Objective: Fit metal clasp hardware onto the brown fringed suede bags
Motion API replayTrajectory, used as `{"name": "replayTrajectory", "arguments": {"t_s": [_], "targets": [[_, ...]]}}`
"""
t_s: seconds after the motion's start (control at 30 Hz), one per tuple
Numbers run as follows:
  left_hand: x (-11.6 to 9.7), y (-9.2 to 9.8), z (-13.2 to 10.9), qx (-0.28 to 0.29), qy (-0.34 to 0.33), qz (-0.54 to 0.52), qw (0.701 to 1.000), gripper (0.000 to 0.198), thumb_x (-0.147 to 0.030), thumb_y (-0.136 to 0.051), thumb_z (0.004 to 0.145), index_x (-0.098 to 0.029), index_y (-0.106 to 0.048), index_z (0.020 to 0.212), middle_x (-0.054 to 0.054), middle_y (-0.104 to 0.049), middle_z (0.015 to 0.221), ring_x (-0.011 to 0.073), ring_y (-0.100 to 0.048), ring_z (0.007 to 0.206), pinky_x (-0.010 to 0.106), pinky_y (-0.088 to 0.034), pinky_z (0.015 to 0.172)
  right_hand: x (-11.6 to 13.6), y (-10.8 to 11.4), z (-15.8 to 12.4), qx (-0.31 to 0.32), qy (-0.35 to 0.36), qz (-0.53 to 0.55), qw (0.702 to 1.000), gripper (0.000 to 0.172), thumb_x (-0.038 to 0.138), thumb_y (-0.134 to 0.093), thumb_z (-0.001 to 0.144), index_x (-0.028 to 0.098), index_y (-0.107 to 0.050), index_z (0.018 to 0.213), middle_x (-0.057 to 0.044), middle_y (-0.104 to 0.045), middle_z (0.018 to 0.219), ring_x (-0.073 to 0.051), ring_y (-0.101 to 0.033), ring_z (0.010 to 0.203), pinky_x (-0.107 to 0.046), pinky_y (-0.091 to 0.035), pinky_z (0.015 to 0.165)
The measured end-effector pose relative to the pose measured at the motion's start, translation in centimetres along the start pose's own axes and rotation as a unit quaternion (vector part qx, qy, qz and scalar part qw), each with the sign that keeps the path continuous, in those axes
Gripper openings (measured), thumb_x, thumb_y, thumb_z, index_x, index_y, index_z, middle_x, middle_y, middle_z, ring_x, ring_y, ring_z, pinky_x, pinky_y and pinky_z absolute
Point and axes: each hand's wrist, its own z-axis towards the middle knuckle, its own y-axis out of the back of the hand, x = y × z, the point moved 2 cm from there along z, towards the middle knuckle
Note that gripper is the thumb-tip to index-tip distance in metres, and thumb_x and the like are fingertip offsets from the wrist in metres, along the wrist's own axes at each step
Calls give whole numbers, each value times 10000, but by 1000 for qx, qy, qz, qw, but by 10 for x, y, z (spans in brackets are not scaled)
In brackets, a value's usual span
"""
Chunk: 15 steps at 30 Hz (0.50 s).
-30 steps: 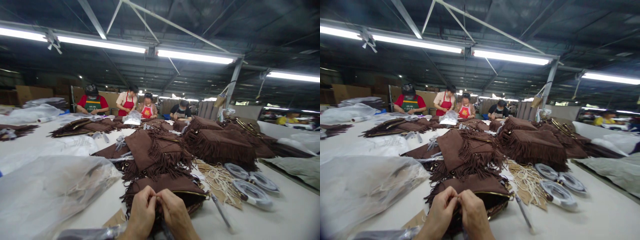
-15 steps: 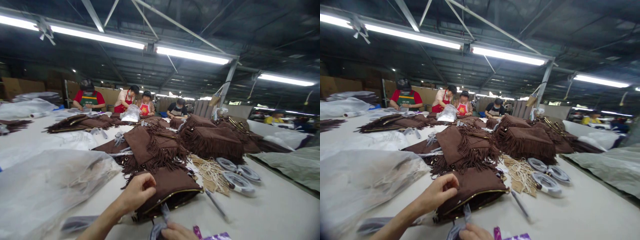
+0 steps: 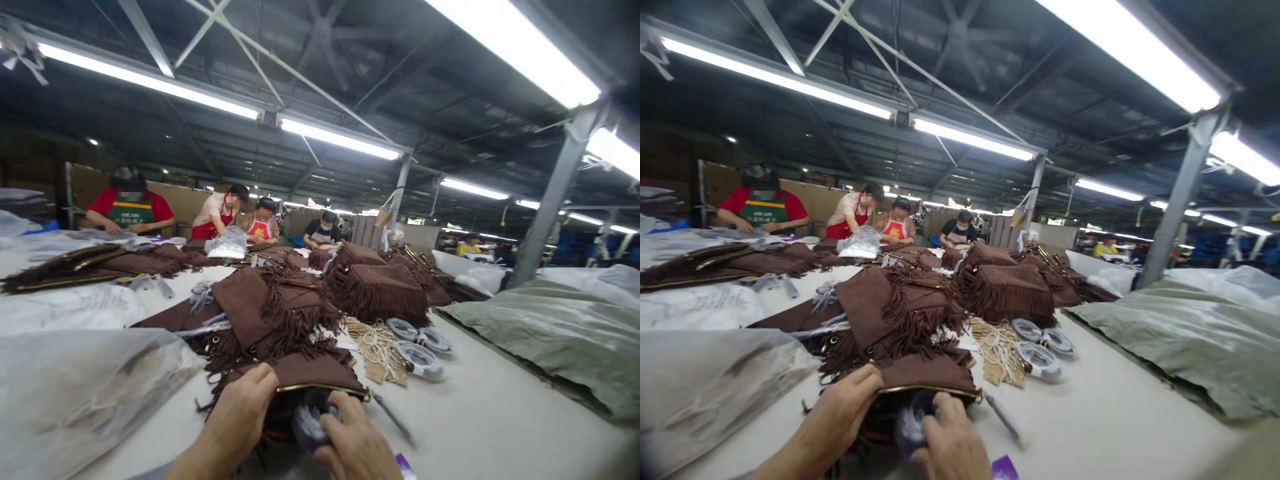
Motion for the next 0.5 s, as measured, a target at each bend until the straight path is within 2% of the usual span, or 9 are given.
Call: {"name": "replayTrajectory", "arguments": {"t_s": [0.07, 0.13, 0.23, 0.3, 0.37, 0.4, 0.43, 0.47, 0.5], "targets": [[-3, -4, -1, 17, -29, 1, 999, 280, -83, -318, 919, -203, -560, 843, 52, -610, 955, 184, -568, 859, 255, -428, 728, 2, -11, 19, 9, -63, -76, 995, 177, 63, -696, 744, 215, -706, 836, -122, -694, 1032, -306, -660, 918, -387, -563, 770], [-3, -9, -3, 48, -42, 5, 998, 268, -70, -342, 903, -201, -566, 838, 51, -621, 951, 189, -566, 860, 266, -422, 727, 9, -24, 29, 21, -103, -58, 993, 286, -25, -560, 781, 198, -714, 875, -124, -704, 953, -276, -672, 881, -346, -549, 754], [3, -14, -6, 96, -26, 5, 995, 241, -35, -407, 825, -195, -588, 823, 52, -633, 982, 198, -571, 901, 281, -424, 755, 15, -31, 29, 42, -63, 127, 989, 411, -61, -499, 728, 181, -692, 997, -92, -715, 977, -228, -664, 939, -283, -513, 834], [9, -14, -10, 125, -10, -12, 992, 205, -47, -501, 724, -188, -613, 821, 54, -632, 1022, 209, -567, 947, 285, -428, 786, 8, -21, 23, 99, 3, 275, 956, 387, 1, -517, 734, 200, -696, 1014, -49, -728, 1008, -216, -660, 970, -269, -494, 876], [15, -9, -12, 152, -3, -53, 987, 207, -91, -557, 661, -191, -646, 819, 45, -631, 1037, 210, -566, 975, 281, -430, 831, -13, -5, 21, 144, 10, 350, 925, 298, 98, -496, 813, 219, -720, 969, -14, -748, 968, -206, -679, 929, -263, -503, 856], [17, -5, -12, 164, -2, -80, 983, 198, -117, -563, 663, -196, -663, 814, 37, -633, 1034, 204, -570, 979, 275, -430, 855, -30, 1, 22, 139, -25, 330, 933, 292, 149, -454, 865, 213, -728, 943, -20, -755, 933, -211, -690, 895, -274, -517, 828], [18, -2, -12, 173, -2, -104, 979, 186, -136, -553, 681, -202, -677, 804, 30, -637, 1027, 194, -578, 976, 268, -430, 872, -49, 7, 24, 90, -64, 270, 956, 326, 171, -410, 899, 203, -718, 1002, -45, -748, 996, -220, -681, 951, -298, -507, 872], [18, 2, -11, 182, -3, -120, 976, 187, -144, -535, 699, -205, -687, 789, 26, -642, 1019, 186, -589, 967, 264, -432, 882, -67, 11, 28, 53, -84, 177, 979, 374, 144, -400, 887, 192, -678, 1133, -76, -705, 1156, -230, -634, 1091, -330, -461, 969], [17, 5, -10, 186, -2, -124, 975, 202, -139, -518, 710, -205, -695, 784, 27, -647, 1015, 184, -598, 960, 266, -437, 884, -84, 11, 31, 52, -93, 87, 990, 459, 109, -428, 842, 180, -608, 1257, -103, -638, 1286, -243, -566, 1204, -359, -418, 1028]]}}
